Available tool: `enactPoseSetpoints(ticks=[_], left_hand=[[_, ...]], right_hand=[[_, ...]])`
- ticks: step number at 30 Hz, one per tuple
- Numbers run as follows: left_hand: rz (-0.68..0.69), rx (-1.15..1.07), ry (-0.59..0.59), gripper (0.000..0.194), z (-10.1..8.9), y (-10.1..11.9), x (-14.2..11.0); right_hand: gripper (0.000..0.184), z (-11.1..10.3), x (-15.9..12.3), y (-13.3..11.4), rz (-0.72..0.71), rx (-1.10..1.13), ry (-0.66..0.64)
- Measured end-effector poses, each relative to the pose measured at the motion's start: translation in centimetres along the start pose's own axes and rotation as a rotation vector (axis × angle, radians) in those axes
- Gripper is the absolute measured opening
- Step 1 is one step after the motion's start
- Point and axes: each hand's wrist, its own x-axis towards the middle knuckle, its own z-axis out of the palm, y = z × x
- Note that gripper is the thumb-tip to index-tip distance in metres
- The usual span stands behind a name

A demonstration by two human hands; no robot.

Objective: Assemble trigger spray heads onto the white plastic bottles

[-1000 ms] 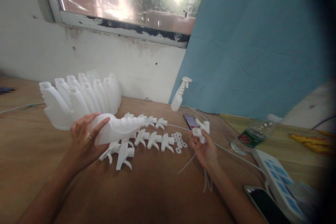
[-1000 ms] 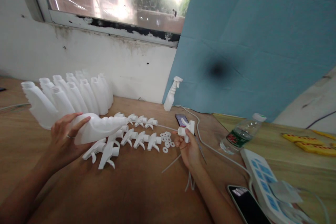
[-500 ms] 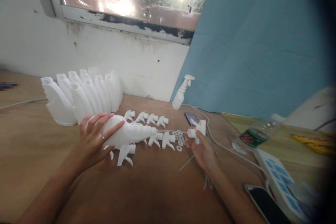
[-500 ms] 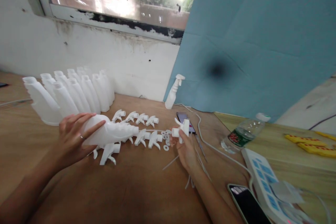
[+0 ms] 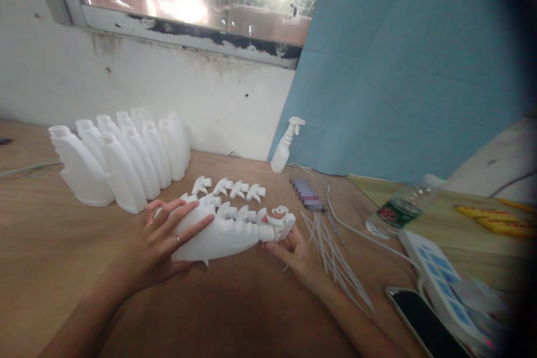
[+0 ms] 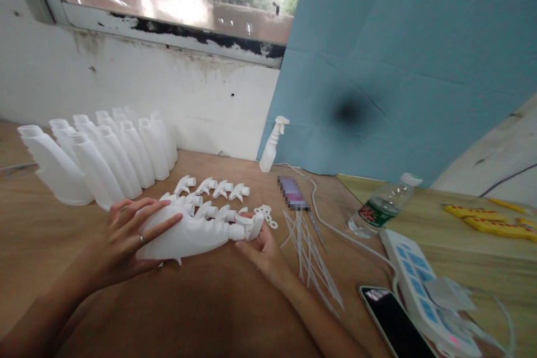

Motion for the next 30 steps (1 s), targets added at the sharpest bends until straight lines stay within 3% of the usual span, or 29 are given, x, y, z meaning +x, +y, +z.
enactPoseSetpoints(ticks=[2,6,10,14,18,21,25,30], left_hand=[[0.015,-0.004,-0.002,0.069,-0.1,0.1,0.0],[0.035,-0.020,0.011,0.068,0.1,0.3,0.2],[0.009,-0.031,0.016,0.066,0.3,0.6,0.2],[0.020,-0.047,0.002,0.067,0.3,0.5,0.2],[0.016,-0.037,-0.016,0.068,0.3,0.2,0.0],[0.025,-0.045,-0.034,0.072,0.4,0.1,-0.1],[0.039,-0.051,-0.045,0.074,0.4,0.0,-0.1],[0.041,-0.061,-0.048,0.074,0.3,0.0,-0.1]], right_hand=[[0.051,0.3,-0.1,0.3,-0.030,-0.024,0.018],[0.032,0.9,-0.4,1.2,-0.047,-0.164,0.098],[0.047,1.0,-0.6,1.0,-0.076,-0.174,0.101],[0.038,0.9,-0.7,0.7,-0.042,-0.168,0.083],[0.054,0.6,-0.8,1.0,-0.036,-0.154,0.097],[0.047,0.3,-0.8,1.1,0.017,-0.168,0.098],[0.052,0.1,-0.9,1.2,-0.048,-0.182,0.049],[0.048,0.0,-1.0,1.4,0.007,-0.229,0.129]])
